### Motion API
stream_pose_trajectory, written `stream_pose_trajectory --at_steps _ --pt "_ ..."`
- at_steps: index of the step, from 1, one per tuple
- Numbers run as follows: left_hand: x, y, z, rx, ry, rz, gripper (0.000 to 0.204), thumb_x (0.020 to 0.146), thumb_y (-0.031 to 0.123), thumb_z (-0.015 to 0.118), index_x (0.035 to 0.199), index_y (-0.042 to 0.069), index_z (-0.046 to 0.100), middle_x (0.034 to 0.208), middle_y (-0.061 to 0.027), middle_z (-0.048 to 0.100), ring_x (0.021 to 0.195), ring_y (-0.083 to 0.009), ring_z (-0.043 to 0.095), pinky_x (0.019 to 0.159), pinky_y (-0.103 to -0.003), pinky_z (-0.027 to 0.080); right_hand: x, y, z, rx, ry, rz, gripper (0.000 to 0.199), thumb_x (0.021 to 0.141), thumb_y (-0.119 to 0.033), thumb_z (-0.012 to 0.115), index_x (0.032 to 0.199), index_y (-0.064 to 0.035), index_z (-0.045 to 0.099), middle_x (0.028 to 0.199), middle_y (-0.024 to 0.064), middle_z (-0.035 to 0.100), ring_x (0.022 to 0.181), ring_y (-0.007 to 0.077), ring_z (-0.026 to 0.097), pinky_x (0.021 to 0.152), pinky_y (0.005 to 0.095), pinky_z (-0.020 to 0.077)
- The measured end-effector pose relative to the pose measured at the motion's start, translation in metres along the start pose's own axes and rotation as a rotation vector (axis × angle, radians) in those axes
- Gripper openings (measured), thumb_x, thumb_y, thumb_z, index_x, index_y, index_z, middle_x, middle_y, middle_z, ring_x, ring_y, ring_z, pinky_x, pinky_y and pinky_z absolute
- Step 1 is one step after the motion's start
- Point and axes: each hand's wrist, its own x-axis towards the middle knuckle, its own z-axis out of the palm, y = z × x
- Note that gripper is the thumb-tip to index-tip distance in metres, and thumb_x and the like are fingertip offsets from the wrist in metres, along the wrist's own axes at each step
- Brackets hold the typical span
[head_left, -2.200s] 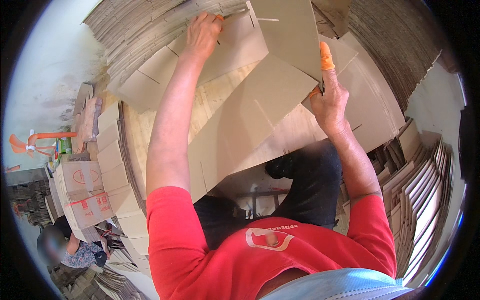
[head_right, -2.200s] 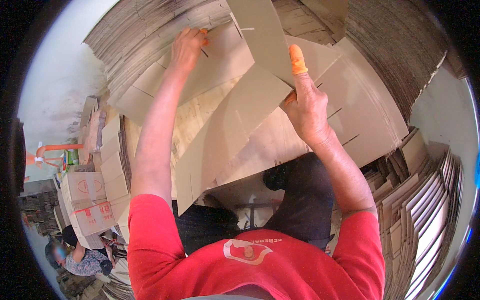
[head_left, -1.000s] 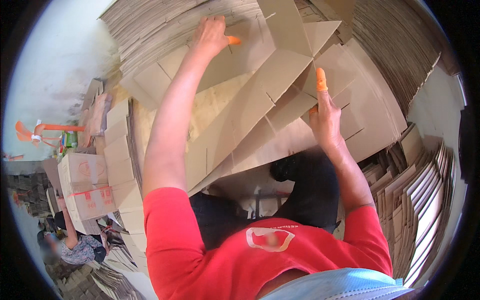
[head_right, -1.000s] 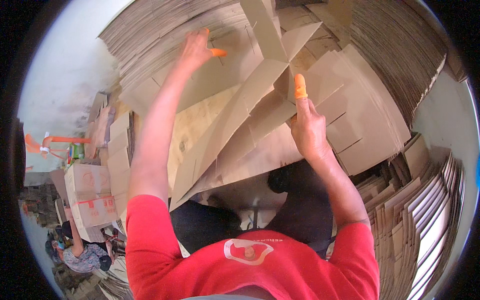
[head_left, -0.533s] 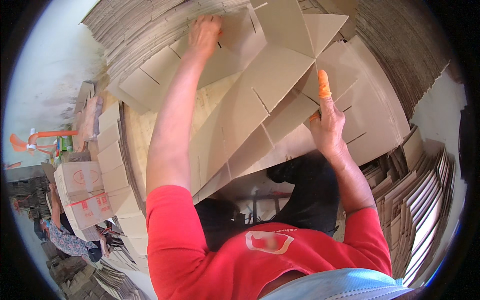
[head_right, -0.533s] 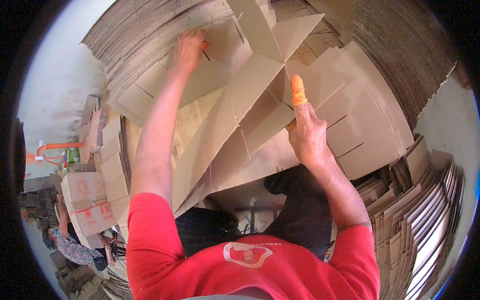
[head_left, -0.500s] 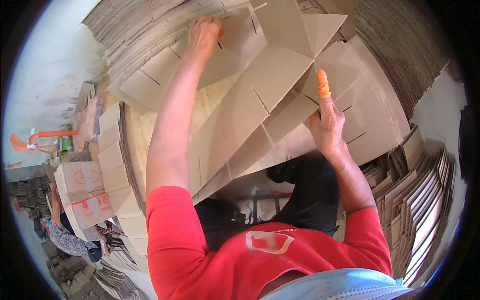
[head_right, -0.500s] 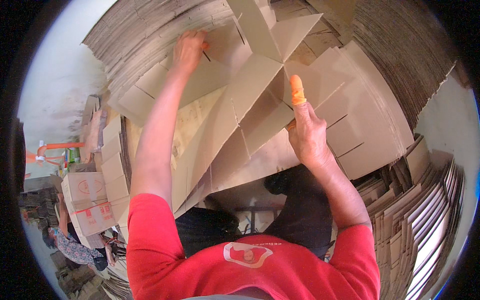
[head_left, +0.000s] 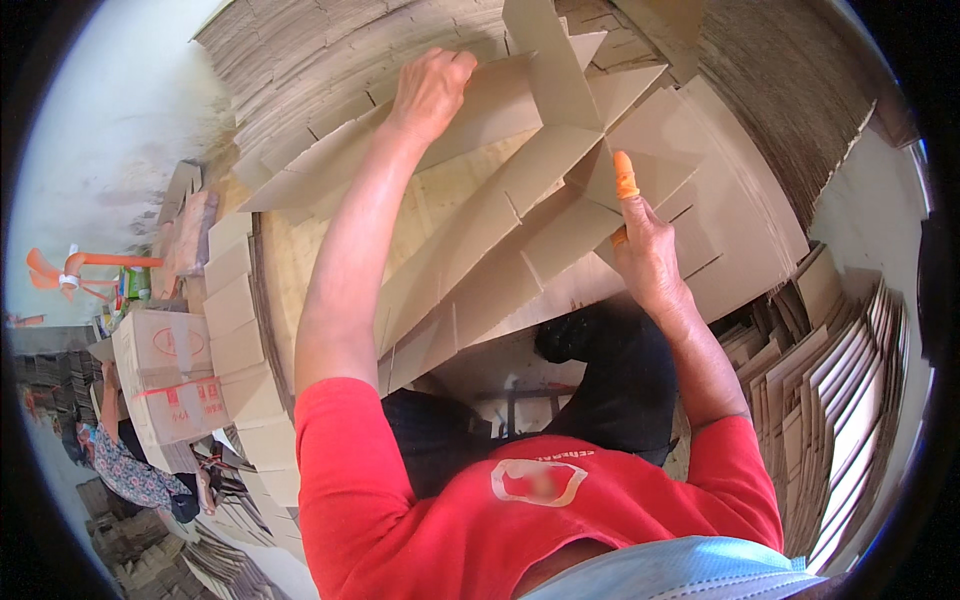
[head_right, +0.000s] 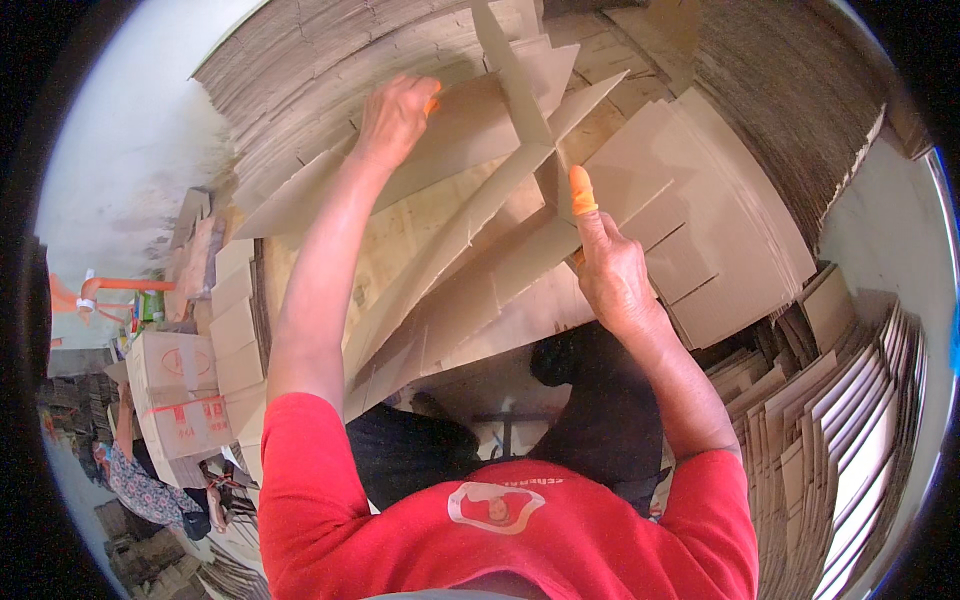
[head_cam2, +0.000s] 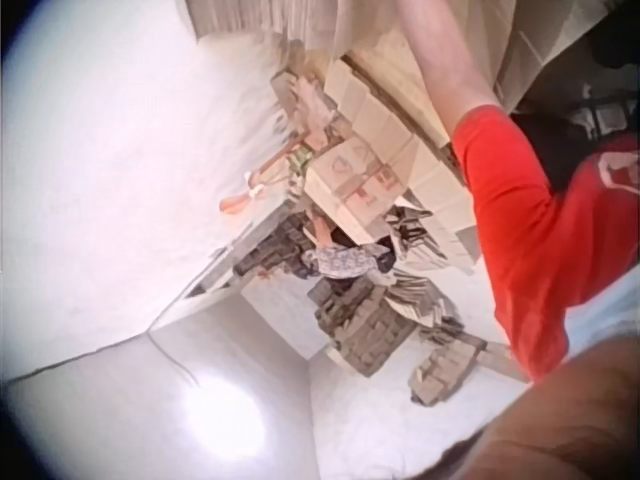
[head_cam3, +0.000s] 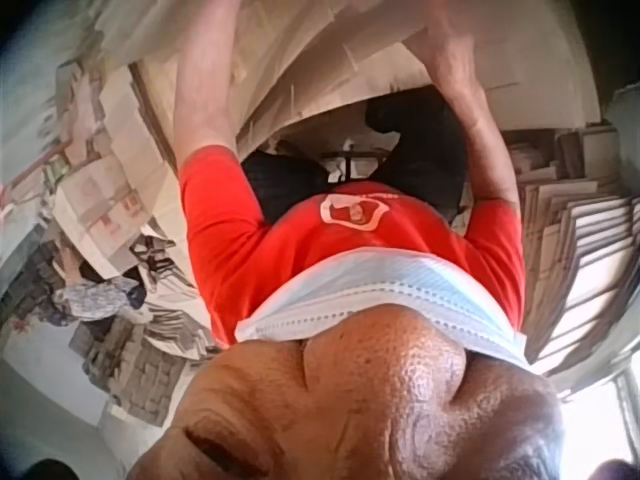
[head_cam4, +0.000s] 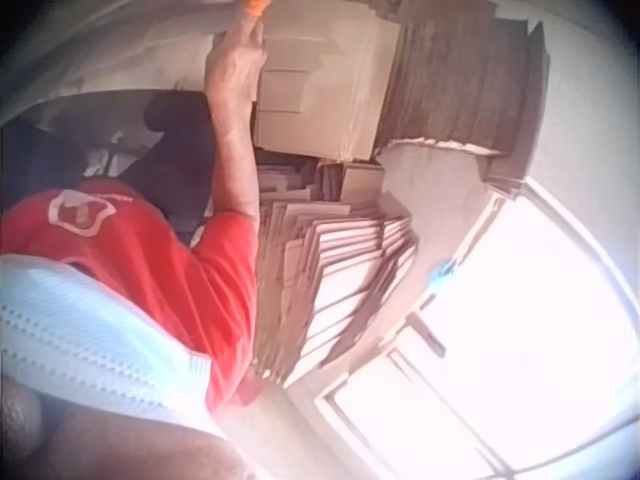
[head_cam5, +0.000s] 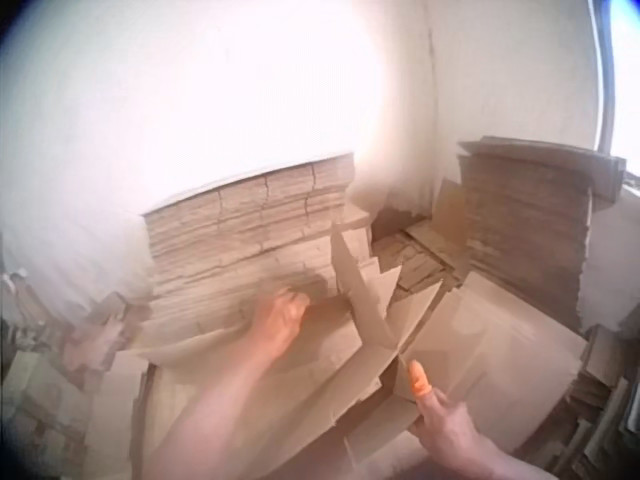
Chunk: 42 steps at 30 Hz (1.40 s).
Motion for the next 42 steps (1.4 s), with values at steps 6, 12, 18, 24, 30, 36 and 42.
stream_pose_trajectory --at_steps 6,12,18,24,30,36,42 --pt "-0.015 0.001 -0.016 -0.081 0.017 -0.033 0.019 0.073 -0.006 0.059 0.089 0.002 0.065 0.081 -0.0149 0.065 0.079 -0.0321 0.062 0.066 -0.043 0.05 -0.008 -0.011 -0.009 -0.029 -0.097 0.009 0.094 0.069 0.016 0.053 0.15 -0.0178 0.019 0.1 0.0231 0.059 0.079 0.0407 0.06 0.07 0.0413 0.051" --pt "-0.035 0.011 -0.035 -0.178 0.027 -0.09 0.023 0.069 -0.009 0.058 0.089 0.001 0.065 0.083 -0.0177 0.065 0.079 -0.0348 0.061 0.067 -0.043 0.049 -0.012 -0.017 -0.016 0.01 0.034 -0.08 0.093 0.069 0.013 0.056 0.149 -0.0189 0.021 0.097 0.0217 0.058 0.078 0.0406 0.06 0.07 0.0423 0.0514" --pt "-0.048 0.009 -0.056 -0.182 0.061 -0.074 0.028 0.069 -0.01 0.057 0.094 0.001 0.065 0.084 -0.0193 0.064 0.08 -0.0369 0.061 0.067 -0.043 0.049 -0.017 -0.025 -0.024 -0.007 -0.039 -0.046 0.087 0.069 0.012 0.055 0.147 -0.0182 0.028 0.101 0.0219 0.059 0.081 0.0417 0.061 0.071 0.0428 0.0519" --pt "-0.058 0.023 -0.07 -0.172 0.122 -0.115 0.019 0.071 -0.005 0.062 0.088 0.002 0.065 0.079 -0.0172 0.064 0.077 -0.034 0.062 0.065 -0.043 0.05 -0.02 -0.035 -0.028 0.035 0.035 -0.089 0.086 0.07 0.014 0.05 0.147 -0.0181 0.03 0.101 0.0218 0.059 0.081 0.0424 0.061 0.072 0.0434 0.052" --pt "-0.059 0.016 -0.076 -0.08 0.158 -0.197 0.015 0.071 -0.002 0.065 0.085 0.002 0.066 0.077 -0.0159 0.065 0.078 -0.032 0.062 0.065 -0.043 0.051 -0.024 -0.039 -0.036 0.005 -0.008 -0.135 0.088 0.069 0.015 0.049 0.147 -0.0191 0.029 0.101 0.0218 0.059 0.081 0.0426 0.061 0.072 0.0428 0.0518" --pt "-0.063 0.023 -0.075 -0.207 0.062 -0.177 0.021 0.07 -0.003 0.066 0.091 0.001 0.067 0.081 -0.0198 0.064 0.076 -0.0363 0.063 0.064 -0.044 0.049 -0.025 -0.04 -0.039 0.008 -0.008 -0.143 0.088 0.068 0.014 0.05 0.147 -0.0191 0.03 0.099 0.0223 0.059 0.079 0.0423 0.06 0.073 0.0425 0.0513" --pt "-0.062 0.031 -0.075 -0.214 0.038 -0.216 0.024 0.071 -0.004 0.066 0.095 -0.001 0.067 0.083 -0.0242 0.063 0.077 -0.0394 0.063 0.065 -0.045 0.049 -0.027 -0.033 -0.038 0.006 -0.003 -0.162 0.087 0.068 0.014 0.05 0.146 -0.0196 0.031 0.099 0.023 0.058 0.079 0.0424 0.06 0.072 0.0426 0.0514"
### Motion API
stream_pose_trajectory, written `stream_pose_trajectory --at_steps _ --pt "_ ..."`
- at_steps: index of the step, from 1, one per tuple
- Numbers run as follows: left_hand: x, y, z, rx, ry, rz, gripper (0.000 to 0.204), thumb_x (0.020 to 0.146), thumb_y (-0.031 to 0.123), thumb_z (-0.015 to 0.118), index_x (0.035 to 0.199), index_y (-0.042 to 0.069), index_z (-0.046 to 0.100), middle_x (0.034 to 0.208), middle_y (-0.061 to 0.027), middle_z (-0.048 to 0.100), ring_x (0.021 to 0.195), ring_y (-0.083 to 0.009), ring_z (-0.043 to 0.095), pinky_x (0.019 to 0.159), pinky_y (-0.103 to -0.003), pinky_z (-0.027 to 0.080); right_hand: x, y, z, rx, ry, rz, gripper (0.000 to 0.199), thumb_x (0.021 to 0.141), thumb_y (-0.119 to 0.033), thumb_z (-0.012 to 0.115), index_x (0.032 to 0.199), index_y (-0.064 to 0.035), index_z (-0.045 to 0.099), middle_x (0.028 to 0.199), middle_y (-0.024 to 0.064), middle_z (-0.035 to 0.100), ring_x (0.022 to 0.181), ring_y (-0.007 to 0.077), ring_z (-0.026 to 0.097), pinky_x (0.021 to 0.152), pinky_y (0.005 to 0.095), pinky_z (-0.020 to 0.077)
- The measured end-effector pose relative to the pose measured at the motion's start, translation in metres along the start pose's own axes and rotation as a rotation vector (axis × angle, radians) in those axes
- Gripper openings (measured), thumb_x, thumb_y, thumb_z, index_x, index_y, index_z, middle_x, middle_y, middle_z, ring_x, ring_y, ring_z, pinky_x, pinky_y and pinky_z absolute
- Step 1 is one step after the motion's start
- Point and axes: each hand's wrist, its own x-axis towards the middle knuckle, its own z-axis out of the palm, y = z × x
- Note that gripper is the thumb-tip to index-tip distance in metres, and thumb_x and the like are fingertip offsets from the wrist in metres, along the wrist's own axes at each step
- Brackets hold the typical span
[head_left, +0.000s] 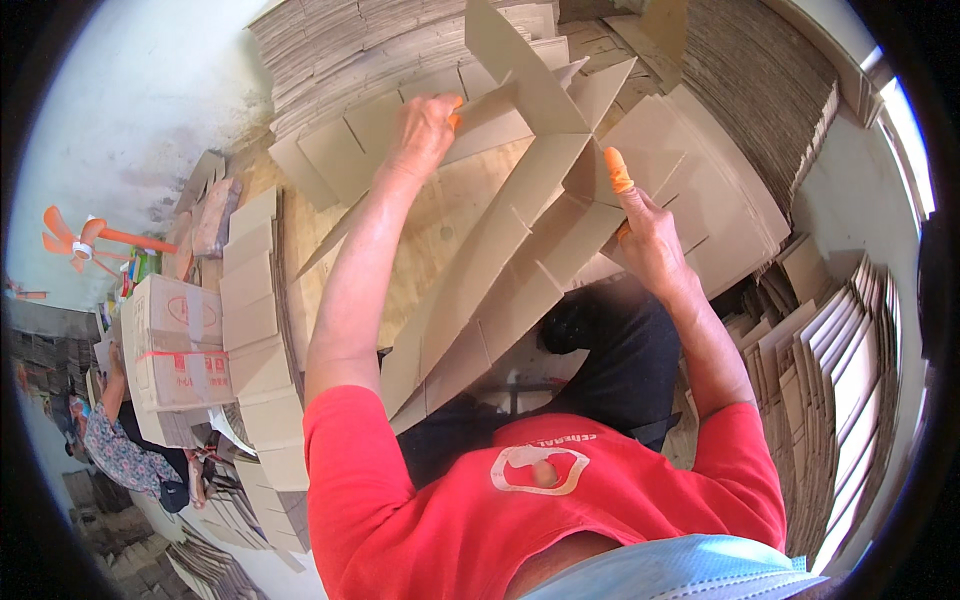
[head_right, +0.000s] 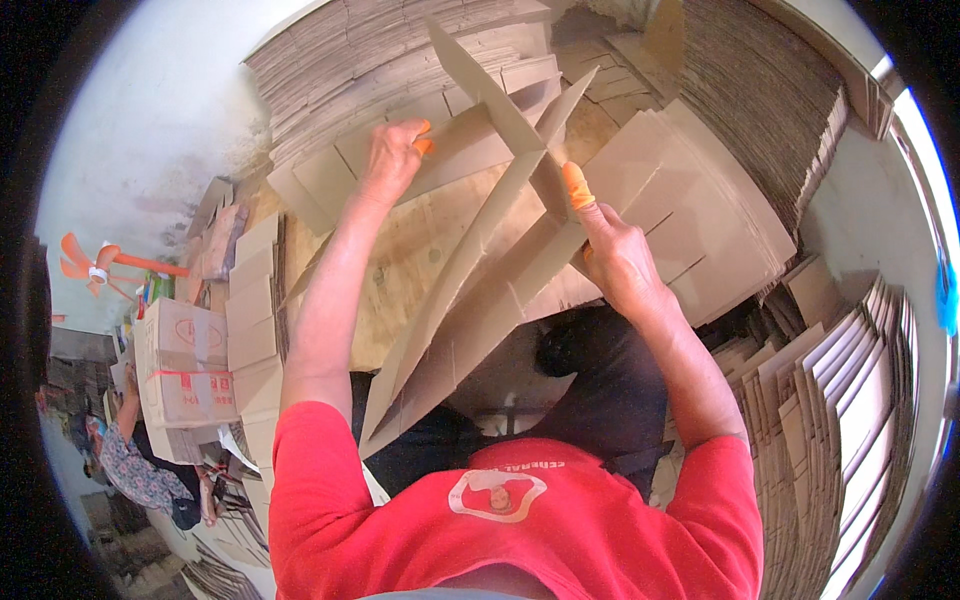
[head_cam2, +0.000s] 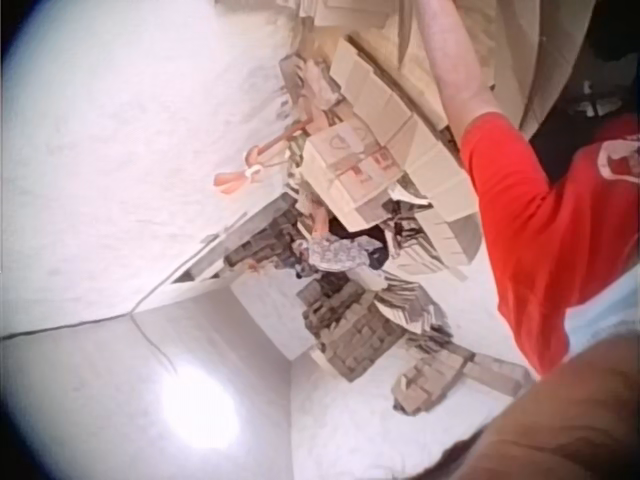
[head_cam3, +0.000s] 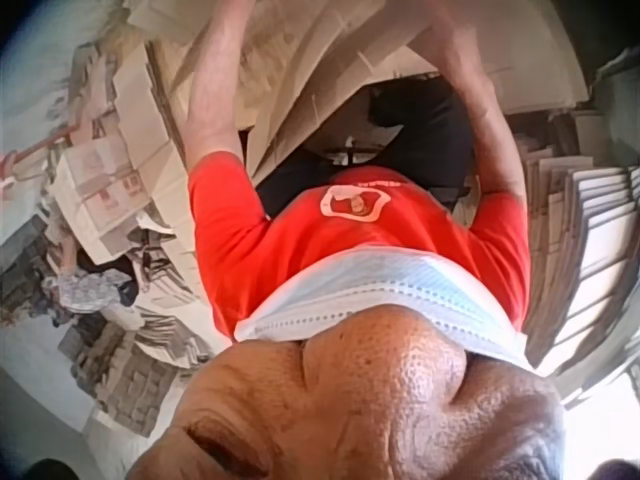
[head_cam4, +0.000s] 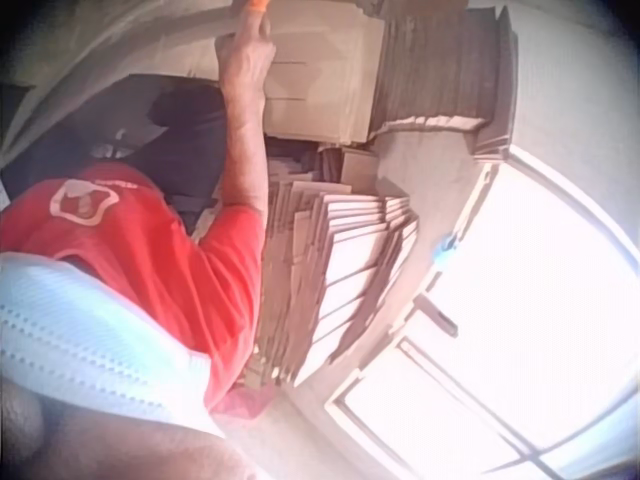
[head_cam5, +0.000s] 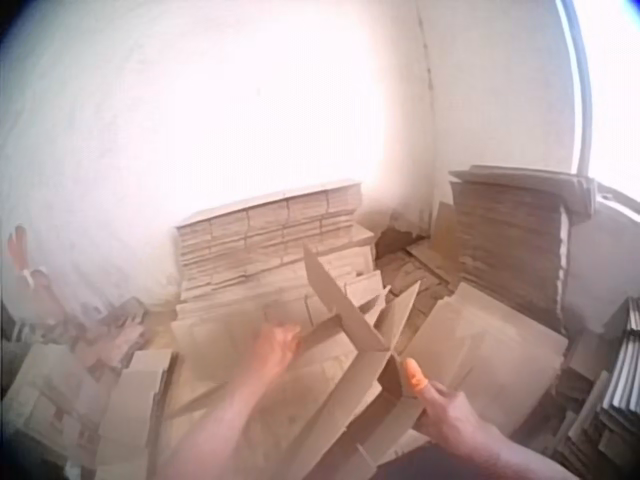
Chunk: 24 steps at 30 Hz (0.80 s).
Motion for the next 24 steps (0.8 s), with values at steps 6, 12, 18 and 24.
stream_pose_trajectory --at_steps 6,12,18,24 --pt "-0.002 -0.011 0.008 0.084 0.08 -0.02 0.017 0.072 0.001 0.065 0.089 0.004 0.068 0.077 -0.017 0.065 0.074 -0.0335 0.064 0.064 -0.043 0.051 0.001 -0.006 -0.001 -0.008 0.001 0.009 0.088 0.068 0.014 0.05 0.147 -0.0203 0.029 0.1 0.023 0.059 0.079 0.0431 0.06 0.07 0.0436 0.051" --pt "-0.006 -0.008 0.01 0.041 0.006 0.013 0.022 0.071 -0.002 0.067 0.092 0.003 0.068 0.082 -0.0207 0.065 0.076 -0.037 0.063 0.065 -0.043 0.05 0.004 0.003 0.003 -0.026 -0.029 0.024 0.09 0.068 0.014 0.051 0.148 -0.0211 0.027 0.102 0.0227 0.059 0.081 0.0417 0.062 0.073 0.0419 0.0526" --pt "-0.011 -0.01 0.015 -0.006 0.069 0.006 0.019 0.069 -0.004 0.062 0.086 0.002 0.068 0.076 -0.0191 0.065 0.072 -0.0356 0.063 0.064 -0.044 0.051 0.003 0.002 0.003 -0.006 -0.042 0.04 0.088 0.069 0.012 0.053 0.147 -0.0198 0.029 0.105 0.0221 0.06 0.082 0.0408 0.062 0.075 0.0405 0.0531" --pt "-0.011 -0.012 0.018 0.04 0.107 -0.032 0.016 0.071 -0.002 0.064 0.086 0.002 0.068 0.076 -0.0193 0.065 0.072 -0.036 0.063 0.063 -0.044 0.051 0.006 -0.001 -0.002 0.009 -0.039 -0.02 0.086 0.069 0.01 0.057 0.146 -0.0177 0.031 0.101 0.0219 0.059 0.081 0.0411 0.061 0.073 0.0421 0.0518"
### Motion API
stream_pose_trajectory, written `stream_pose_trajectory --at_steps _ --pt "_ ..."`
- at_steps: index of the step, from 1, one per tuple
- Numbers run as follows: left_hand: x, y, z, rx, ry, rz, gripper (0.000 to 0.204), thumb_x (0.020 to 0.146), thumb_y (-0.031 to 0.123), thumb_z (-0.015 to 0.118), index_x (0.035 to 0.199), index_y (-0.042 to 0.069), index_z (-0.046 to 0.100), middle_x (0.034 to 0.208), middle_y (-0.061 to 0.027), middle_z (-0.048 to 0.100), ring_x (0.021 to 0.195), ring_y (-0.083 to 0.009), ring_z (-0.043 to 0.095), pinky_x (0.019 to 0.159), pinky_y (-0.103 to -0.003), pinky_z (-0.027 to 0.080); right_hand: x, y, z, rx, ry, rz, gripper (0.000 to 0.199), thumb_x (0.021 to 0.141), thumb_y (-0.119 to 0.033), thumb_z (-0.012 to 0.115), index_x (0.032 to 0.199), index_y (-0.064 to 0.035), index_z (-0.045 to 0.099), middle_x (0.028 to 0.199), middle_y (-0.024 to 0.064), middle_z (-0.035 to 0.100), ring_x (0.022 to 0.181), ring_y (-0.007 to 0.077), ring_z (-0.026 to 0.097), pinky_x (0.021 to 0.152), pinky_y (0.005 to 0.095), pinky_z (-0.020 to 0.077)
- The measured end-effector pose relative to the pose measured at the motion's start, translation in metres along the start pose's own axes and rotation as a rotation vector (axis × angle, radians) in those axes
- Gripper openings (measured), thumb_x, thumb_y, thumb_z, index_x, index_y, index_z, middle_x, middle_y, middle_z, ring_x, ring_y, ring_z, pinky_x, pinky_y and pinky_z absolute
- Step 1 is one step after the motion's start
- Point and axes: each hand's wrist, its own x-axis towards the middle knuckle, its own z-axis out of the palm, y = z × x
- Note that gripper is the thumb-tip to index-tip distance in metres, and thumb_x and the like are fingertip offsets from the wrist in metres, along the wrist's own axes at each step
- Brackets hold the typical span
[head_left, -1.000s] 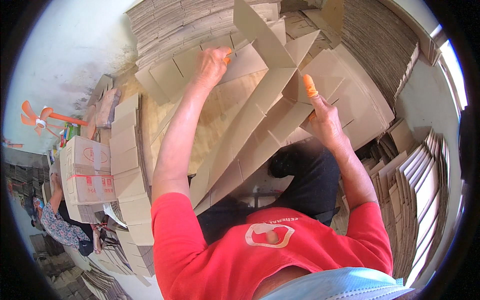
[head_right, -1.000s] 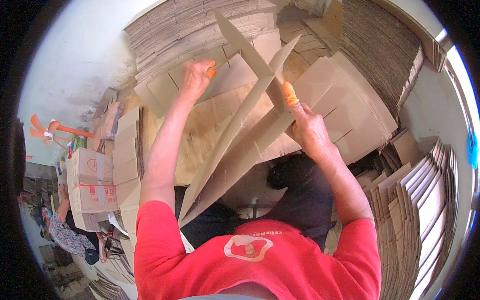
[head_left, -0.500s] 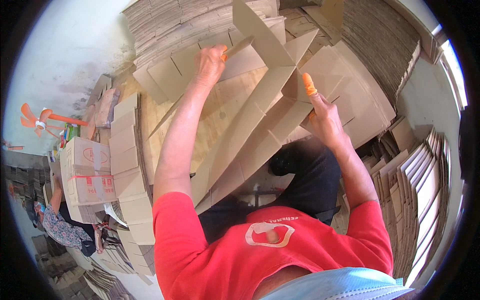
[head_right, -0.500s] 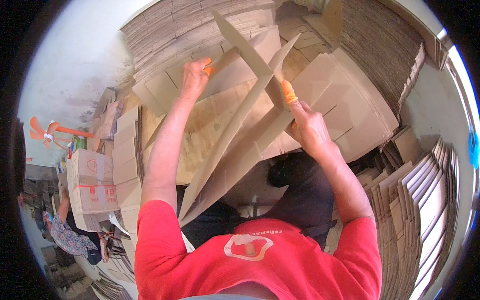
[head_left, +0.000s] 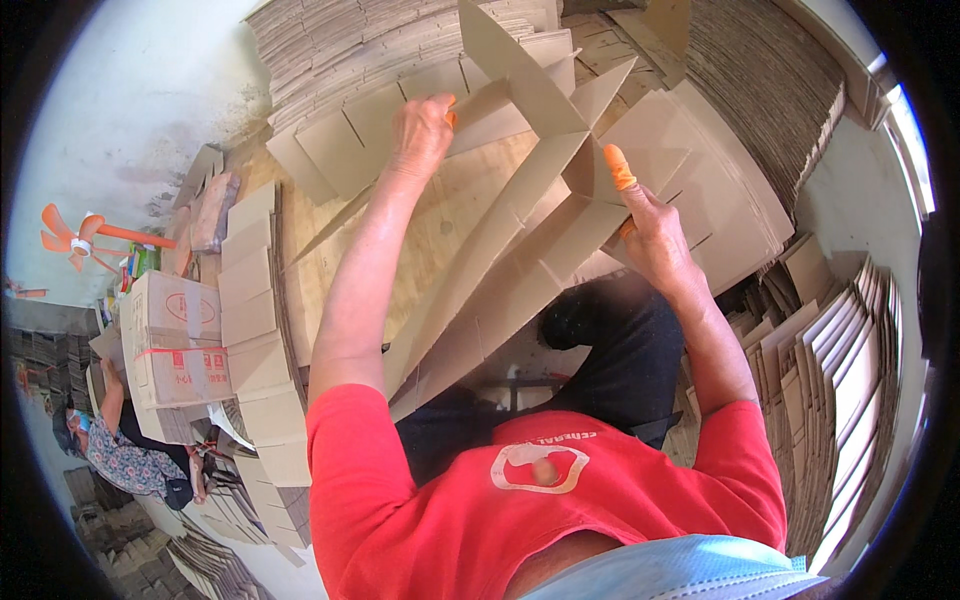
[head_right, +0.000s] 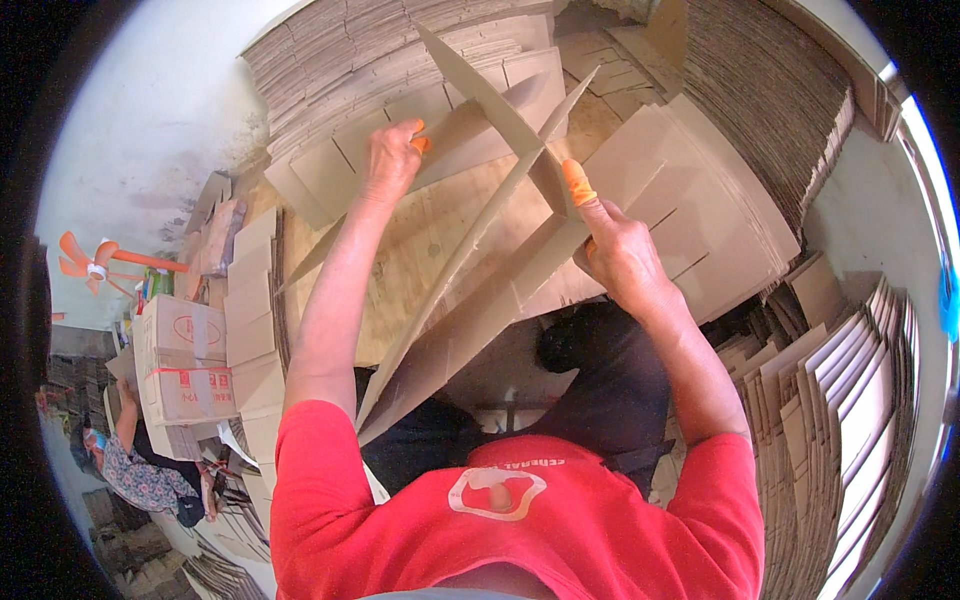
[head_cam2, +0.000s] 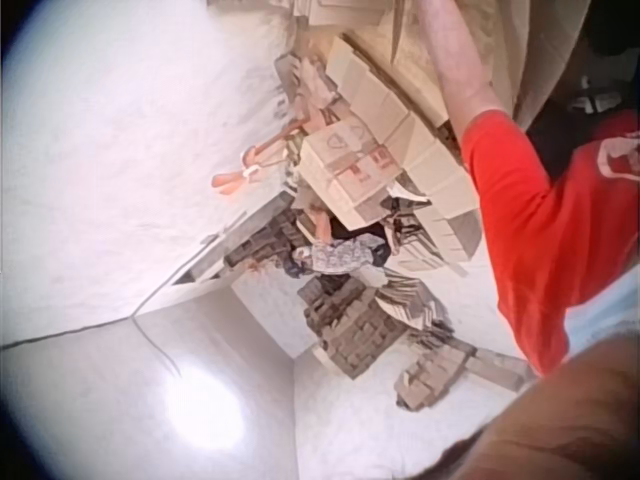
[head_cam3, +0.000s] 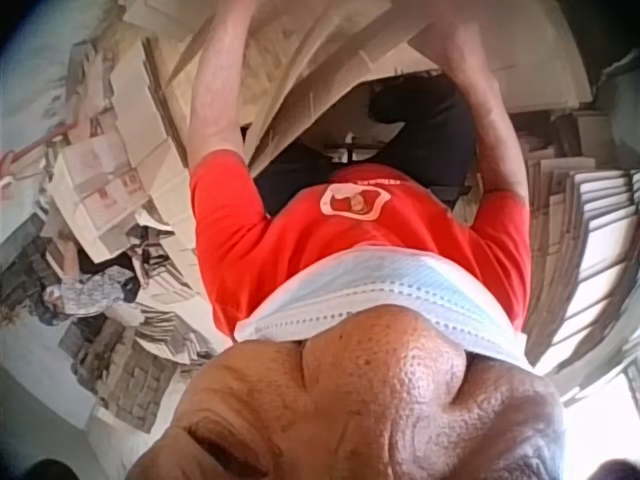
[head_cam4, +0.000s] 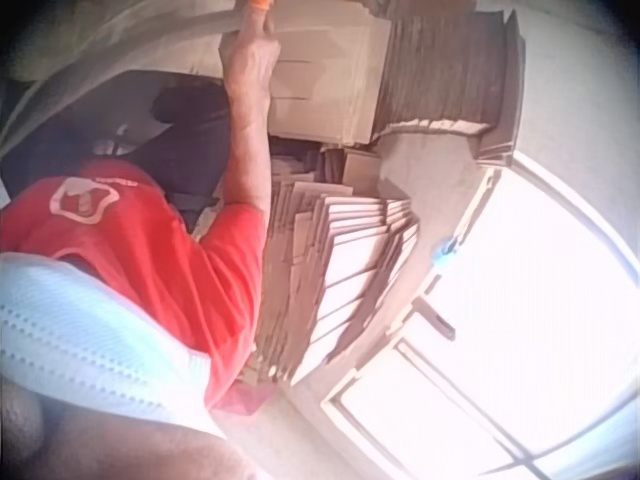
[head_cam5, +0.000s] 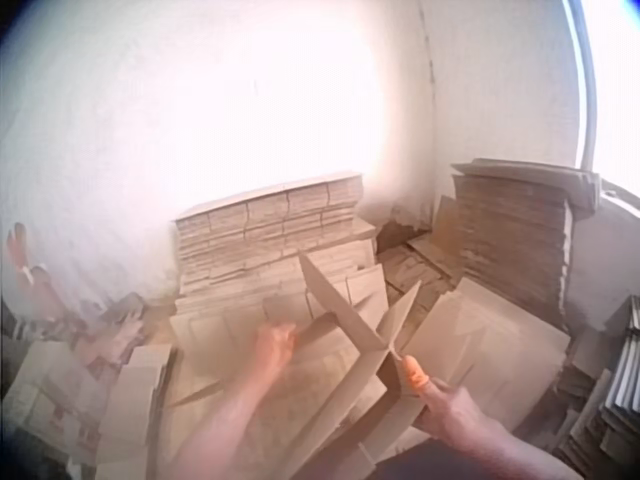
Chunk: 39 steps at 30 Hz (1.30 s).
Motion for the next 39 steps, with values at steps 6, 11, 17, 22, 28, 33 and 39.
stream_pose_trajectory --at_steps 6,11,17,22,28,33,39 --pt "0.0 -0.002 0.004 0.017 -0.117 0.009 0.015 0.072 -0.001 0.063 0.085 0.003 0.068 0.076 -0.0208 0.064 0.071 -0.0374 0.063 0.062 -0.046 0.05 0.001 -0.001 -0.001 0.025 -0.077 0.106 0.084 0.067 0.012 0.054 0.144 -0.0142 0.035 0.098 0.0238 0.059 0.085 0.0417 0.06 0.075 0.0393 0.0504" --pt "-0.017 -0.004 0.023 0.081 -0.351 -0.038 0.015 0.072 -0.001 0.063 0.085 0.003 0.067 0.076 -0.0231 0.063 0.072 -0.0403 0.062 0.063 -0.048 0.051 0.01 0.006 0.003 0.029 -0.243 0.214 0.088 0.064 0.018 0.047 0.145 -0.0116 0.033 0.102 0.0303 0.056 0.089 0.0436 0.059 0.08 0.0318 0.0487" --pt "-0.02 -0.016 0.03 -0.004 -0.319 -0.142 0.018 0.072 0.0 0.064 0.09 0.0 0.067 0.08 -0.0262 0.063 0.078 -0.0418 0.063 0.067 -0.047 0.052 0.012 0.006 0.002 0.085 -0.193 0.188 0.091 0.06 0.018 0.042 0.145 -0.0115 0.032 0.094 0.031 0.057 0.085 0.0463 0.057 0.078 0.0318 0.0487" --pt "-0.018 -0.013 0.03 -0.055 -0.377 -0.145 0.018 0.071 -0.002 0.064 0.089 -0.002 0.067 0.082 -0.0274 0.063 0.08 -0.0425 0.063 0.07 -0.046 0.052 0.019 0.008 0.006 0.055 -0.213 0.18 0.087 0.064 0.018 0.048 0.145 -0.011 0.033 0.092 0.0313 0.056 0.084 0.0459 0.056 0.076 0.0316 0.0491" --pt "-0.013 -0.013 0.025 -0.113 -0.468 -0.193 0.011 0.068 -0.002 0.065 0.076 -0.007 0.059 0.076 -0.0298 0.057 0.074 -0.045 0.06 0.063 -0.047 0.047 0.024 0.019 0.01 0.06 -0.216 0.098 0.084 0.067 0.015 0.05 0.145 -0.0113 0.032 0.085 0.0311 0.056 0.077 0.0462 0.055 0.072 0.0393 0.0485" --pt "-0.01 -0.012 0.021 -0.126 -0.43 -0.185 0.019 0.068 0.002 0.07 0.07 -0.007 0.052 0.069 -0.0292 0.052 0.064 -0.045 0.055 0.059 -0.047 0.044 0.031 0.032 0.02 -0.078 -0.384 0.139 0.076 0.07 0.009 0.054 0.142 -0.0032 0.033 0.083 0.0249 0.061 0.079 0.04 0.061 0.071 0.0446 0.0482" --pt "-0.008 0.004 -0.016 -0.065 -0.333 -0.102 0.041 0.071 0.027 0.078 0.064 -0.004 0.053 0.06 -0.0235 0.051 0.053 -0.0371 0.05 0.054 -0.044 0.043 0.042 0.031 0.013 -0.295 -0.411 0.076 0.073 0.074 0.005 0.054 0.142 -0.0052 0.033 0.083 0.023 0.062 0.082 0.0396 0.061 0.071 0.0446 0.0494"
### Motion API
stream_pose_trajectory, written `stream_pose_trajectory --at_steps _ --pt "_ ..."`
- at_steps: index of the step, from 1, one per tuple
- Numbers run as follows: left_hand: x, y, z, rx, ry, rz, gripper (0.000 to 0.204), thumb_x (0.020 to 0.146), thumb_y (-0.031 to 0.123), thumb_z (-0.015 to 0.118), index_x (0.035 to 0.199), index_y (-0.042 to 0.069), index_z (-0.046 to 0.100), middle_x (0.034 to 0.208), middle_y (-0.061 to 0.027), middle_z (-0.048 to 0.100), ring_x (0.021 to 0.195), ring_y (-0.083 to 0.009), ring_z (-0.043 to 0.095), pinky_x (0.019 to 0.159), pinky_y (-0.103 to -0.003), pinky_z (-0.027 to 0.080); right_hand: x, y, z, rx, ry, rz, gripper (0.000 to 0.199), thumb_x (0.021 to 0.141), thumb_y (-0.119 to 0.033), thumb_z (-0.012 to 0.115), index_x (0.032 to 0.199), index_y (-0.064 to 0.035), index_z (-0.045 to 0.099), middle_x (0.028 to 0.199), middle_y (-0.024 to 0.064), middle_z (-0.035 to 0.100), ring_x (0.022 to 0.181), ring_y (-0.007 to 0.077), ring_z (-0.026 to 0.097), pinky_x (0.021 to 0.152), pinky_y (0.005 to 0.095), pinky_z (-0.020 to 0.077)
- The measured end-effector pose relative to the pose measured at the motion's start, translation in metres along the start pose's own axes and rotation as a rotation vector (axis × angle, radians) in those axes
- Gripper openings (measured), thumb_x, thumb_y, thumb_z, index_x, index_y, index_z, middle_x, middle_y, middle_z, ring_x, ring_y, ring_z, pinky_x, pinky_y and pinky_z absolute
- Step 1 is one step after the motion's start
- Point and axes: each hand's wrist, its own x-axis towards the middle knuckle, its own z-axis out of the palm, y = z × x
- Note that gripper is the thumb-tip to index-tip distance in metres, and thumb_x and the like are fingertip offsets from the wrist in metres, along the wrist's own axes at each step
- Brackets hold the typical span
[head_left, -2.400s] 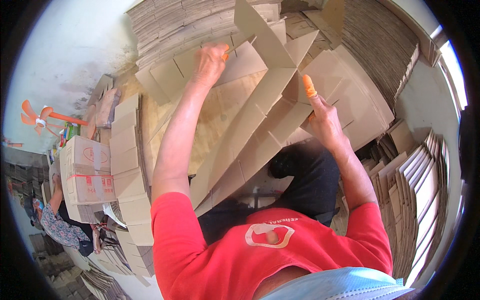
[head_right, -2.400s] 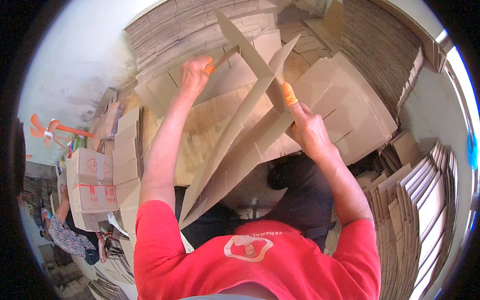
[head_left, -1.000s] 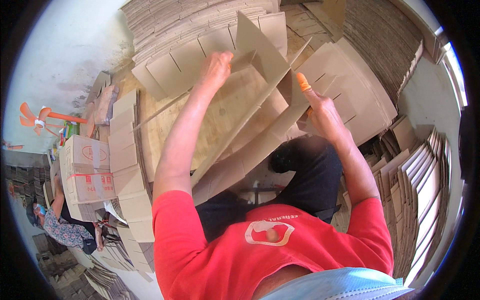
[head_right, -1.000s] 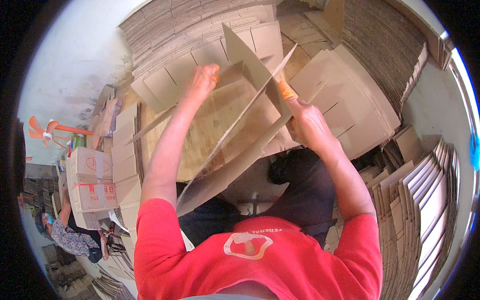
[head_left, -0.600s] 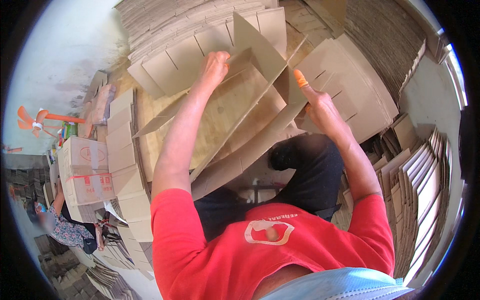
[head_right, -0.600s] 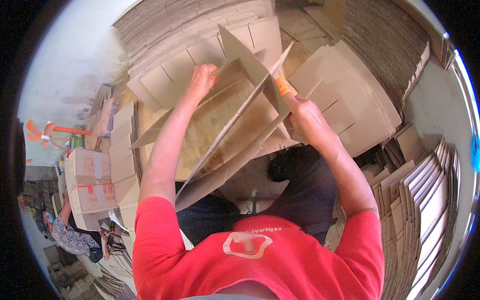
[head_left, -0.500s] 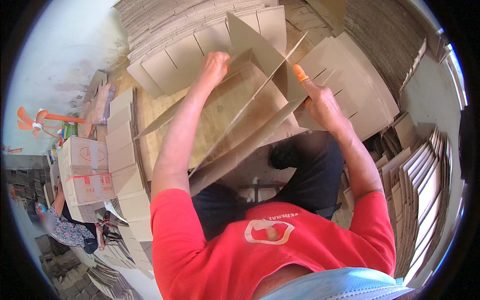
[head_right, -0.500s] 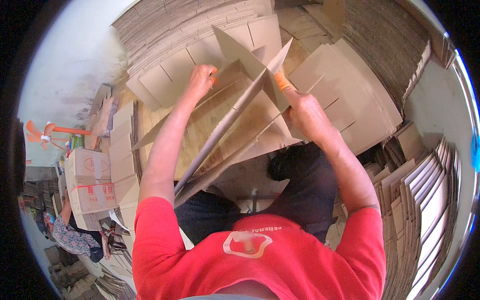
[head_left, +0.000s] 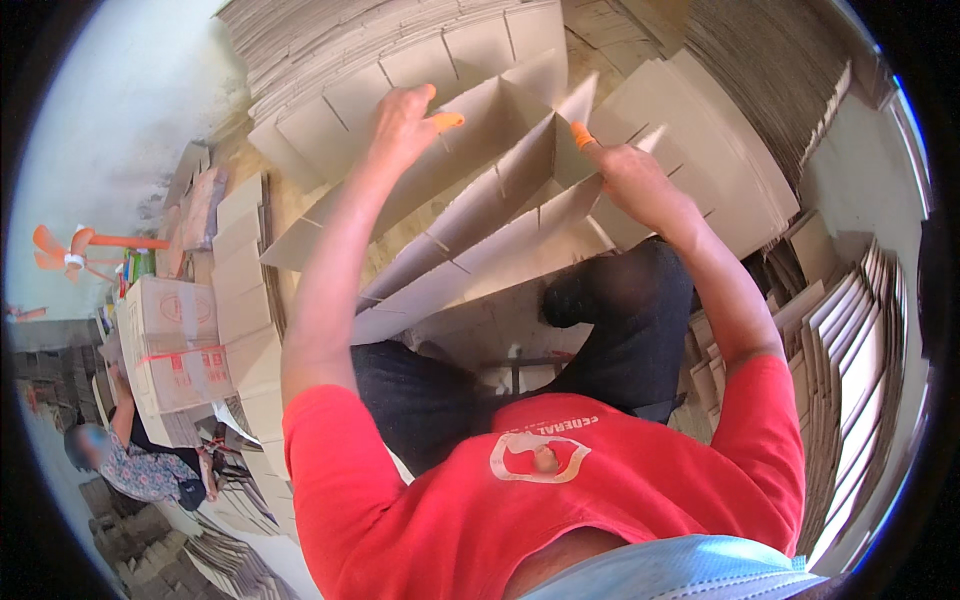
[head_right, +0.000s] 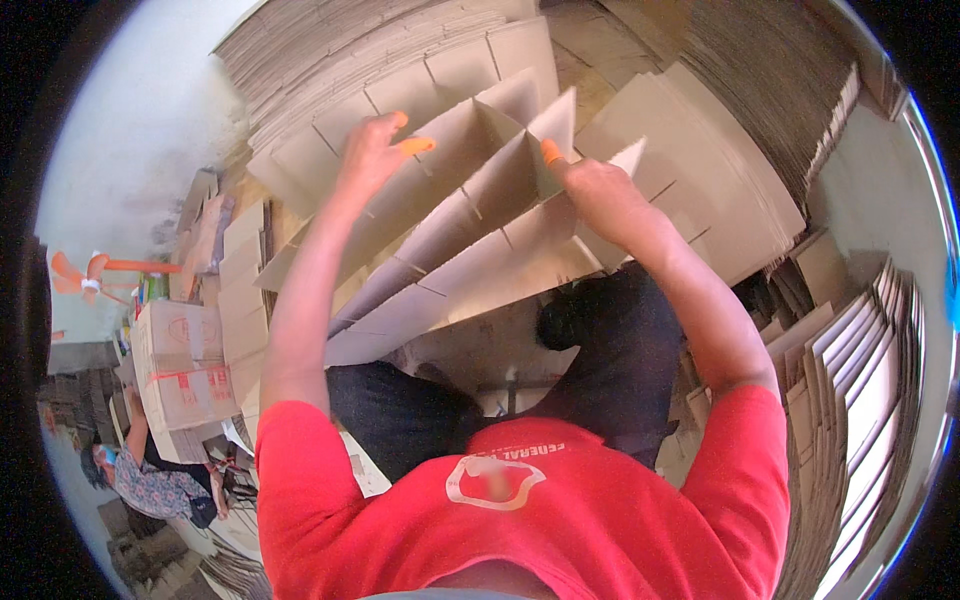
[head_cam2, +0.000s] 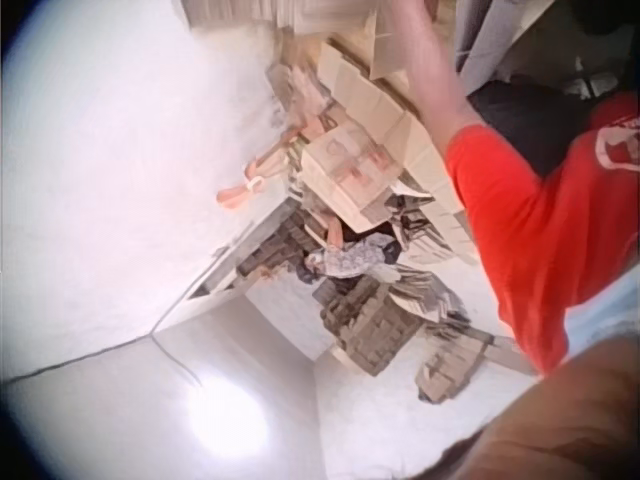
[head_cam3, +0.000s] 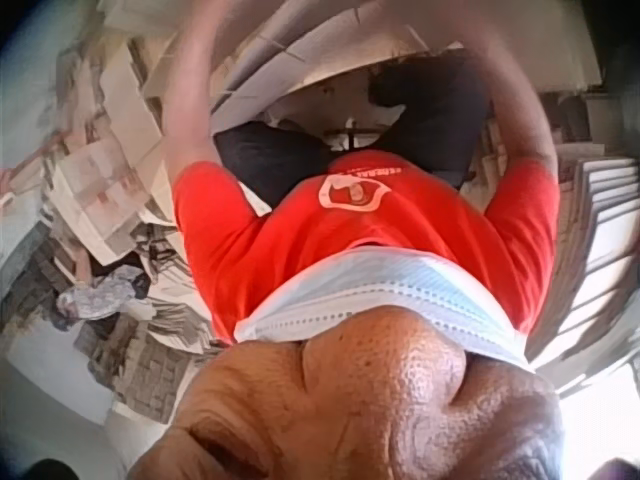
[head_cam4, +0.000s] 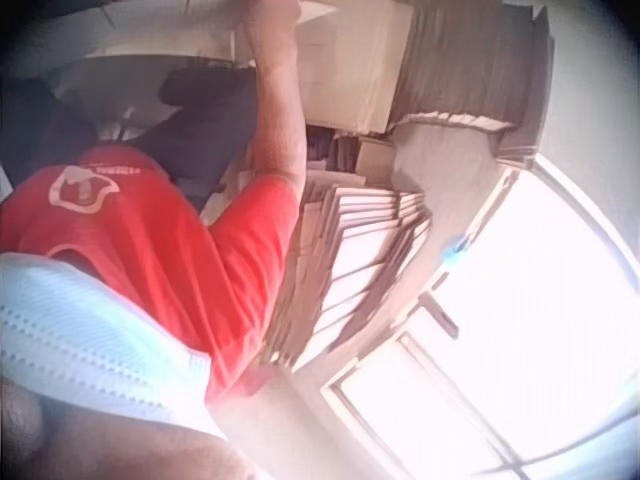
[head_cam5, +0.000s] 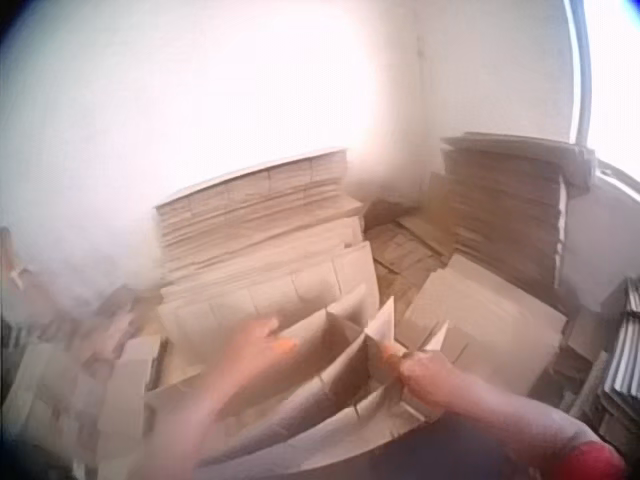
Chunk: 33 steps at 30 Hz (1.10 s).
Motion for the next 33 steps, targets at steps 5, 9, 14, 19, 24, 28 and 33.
stream_pose_trajectory --at_steps 5,9,14,19,24,28,33 --pt "-0.047 0.062 -0.068 -0.07 -0.322 -0.206 0.052 0.069 0.041 0.08 0.059 -0.002 0.052 0.054 -0.0208 0.045 0.049 -0.0332 0.043 0.05 -0.042 0.039 -0.008 0.017 -0.004 0.05 -0.018 0.016 0.062 0.076 0.0 0.065 0.134 -0.0047 0.045 0.093 0.0184 0.066 0.083 0.0387 0.063 0.072 0.0432 0.0505" --pt "-0.101 0.046 -0.07 0.0 -0.326 -0.125 0.049 0.069 0.038 0.08 0.062 -0.003 0.055 0.056 -0.0219 0.046 0.05 -0.0349 0.042 0.05 -0.042 0.038 -0.026 0.048 -0.019 0.412 0.219 0.169 0.044 0.083 -0.016 0.069 0.123 -0.0047 0.055 0.104 0.0135 0.066 0.093 0.0344 0.064 0.077 0.0407 0.0499" --pt "-0.116 0.029 -0.056 -0.119 -0.362 -0.202 0.027 0.077 0.02 0.073 0.068 -0.002 0.058 0.06 -0.0247 0.049 0.054 -0.0395 0.047 0.053 -0.044 0.039 -0.065 0.149 0.006 -0.295 0.499 0.584 0.073 0.076 -0.035 0.075 0.136 -0.0083 0.043 0.125 0.0115 0.056 0.111 0.0269 0.054 0.087 0.0435 0.0469" --pt "-0.1 0.003 -0.045 0.291 -0.19 0.086 0.003 0.074 0.001 0.061 0.076 0.001 0.06 0.073 -0.0208 0.06 0.071 -0.0395 0.058 0.062 -0.047 0.045 -0.095 0.193 0.019 -0.398 0.107 0.812 0.08 0.072 -0.039 0.077 0.134 -0.0047 0.039 0.132 0.015 0.046 0.124 0.0343 0.041 0.087 0.055 0.0429" --pt "-0.102 0.002 -0.044 0.184 -0.015 -0.061 0.013 0.076 0.013 0.068 0.084 0.002 0.065 0.08 -0.02 0.062 0.073 -0.0364 0.06 0.064 -0.045 0.046 -0.11 0.241 0.027 -0.351 0.262 0.58 0.062 0.07 -0.037 0.079 0.112 -0.0013 0.052 0.103 0.0195 0.059 0.1 0.0371 0.055 0.079 0.046 0.0452" --pt "-0.11 0.043 -0.063 0.075 0.194 -0.018 0.031 0.074 0.03 0.076 0.09 0.004 0.069 0.085 -0.0172 0.064 0.075 -0.0342 0.061 0.064 -0.043 0.047 -0.112 0.247 0.005 -0.065 0.437 0.56 0.05 0.07 -0.031 0.08 0.096 0.0017 0.052 0.082 0.0241 0.058 0.076 0.0382 0.056 0.068 0.0425 0.0437" --pt "-0.135 0.06 -0.059 -0.019 -0.22 -0.151 0.032 0.071 0.029 0.078 0.081 0.002 0.064 0.074 -0.02 0.06 0.068 -0.0361 0.058 0.061 -0.043 0.045 -0.093 0.202 -0.052 -0.126 0.687 0.531 0.046 0.081 -0.032 0.071 0.115 -0.0028 0.057 0.108 0.022 0.063 0.098 0.0348 0.063 0.079 0.0407 0.0494"
